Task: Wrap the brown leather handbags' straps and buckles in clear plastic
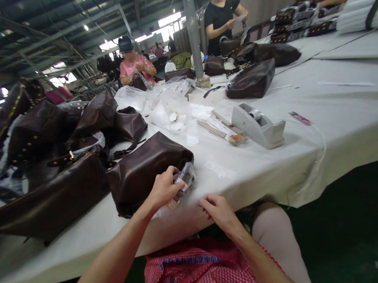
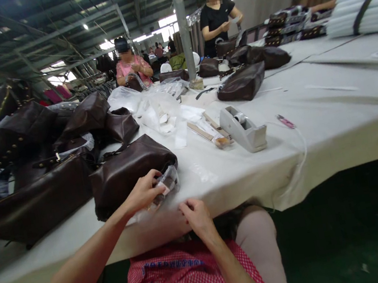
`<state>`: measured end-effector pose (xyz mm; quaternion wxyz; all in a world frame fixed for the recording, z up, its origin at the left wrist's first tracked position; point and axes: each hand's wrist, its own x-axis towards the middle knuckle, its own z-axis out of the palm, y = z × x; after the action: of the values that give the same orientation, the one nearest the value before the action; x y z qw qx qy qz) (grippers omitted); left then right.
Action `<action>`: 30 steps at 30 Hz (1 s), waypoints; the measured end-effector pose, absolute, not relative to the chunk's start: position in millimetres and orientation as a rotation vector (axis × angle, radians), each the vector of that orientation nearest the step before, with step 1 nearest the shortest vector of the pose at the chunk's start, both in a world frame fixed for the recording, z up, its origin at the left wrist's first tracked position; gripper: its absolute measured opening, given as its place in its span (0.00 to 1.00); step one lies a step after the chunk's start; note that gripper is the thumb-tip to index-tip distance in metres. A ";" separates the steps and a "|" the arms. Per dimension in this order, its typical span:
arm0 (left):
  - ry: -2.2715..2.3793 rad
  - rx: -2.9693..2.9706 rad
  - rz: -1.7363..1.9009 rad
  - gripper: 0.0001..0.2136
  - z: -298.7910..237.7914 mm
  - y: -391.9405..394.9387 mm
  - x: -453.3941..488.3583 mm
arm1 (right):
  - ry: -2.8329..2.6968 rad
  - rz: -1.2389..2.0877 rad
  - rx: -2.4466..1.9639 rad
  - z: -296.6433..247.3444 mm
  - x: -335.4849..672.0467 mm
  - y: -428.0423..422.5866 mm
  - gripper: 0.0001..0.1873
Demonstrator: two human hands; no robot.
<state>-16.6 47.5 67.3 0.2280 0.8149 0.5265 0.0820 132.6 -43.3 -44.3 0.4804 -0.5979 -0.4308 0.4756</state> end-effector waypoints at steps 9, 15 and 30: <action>1.313 1.647 0.406 0.13 90.2 53.3 -32.2 | -1.067 1.195 -1.406 -24.9 106.3 -24.3 0.13; 1.282 1.571 0.439 0.12 81.2 47.8 -36.7 | -1.075 1.187 -1.414 -23.8 85.7 -7.7 0.11; 1.171 1.885 0.357 0.13 93.4 25.5 -52.7 | -0.956 1.088 -1.425 -24.8 79.4 -2.0 0.17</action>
<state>-52.7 25.5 93.4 0.4322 0.7562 0.4698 0.1432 79.4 -2.0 -24.8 0.5268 -0.5960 -0.3999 0.4553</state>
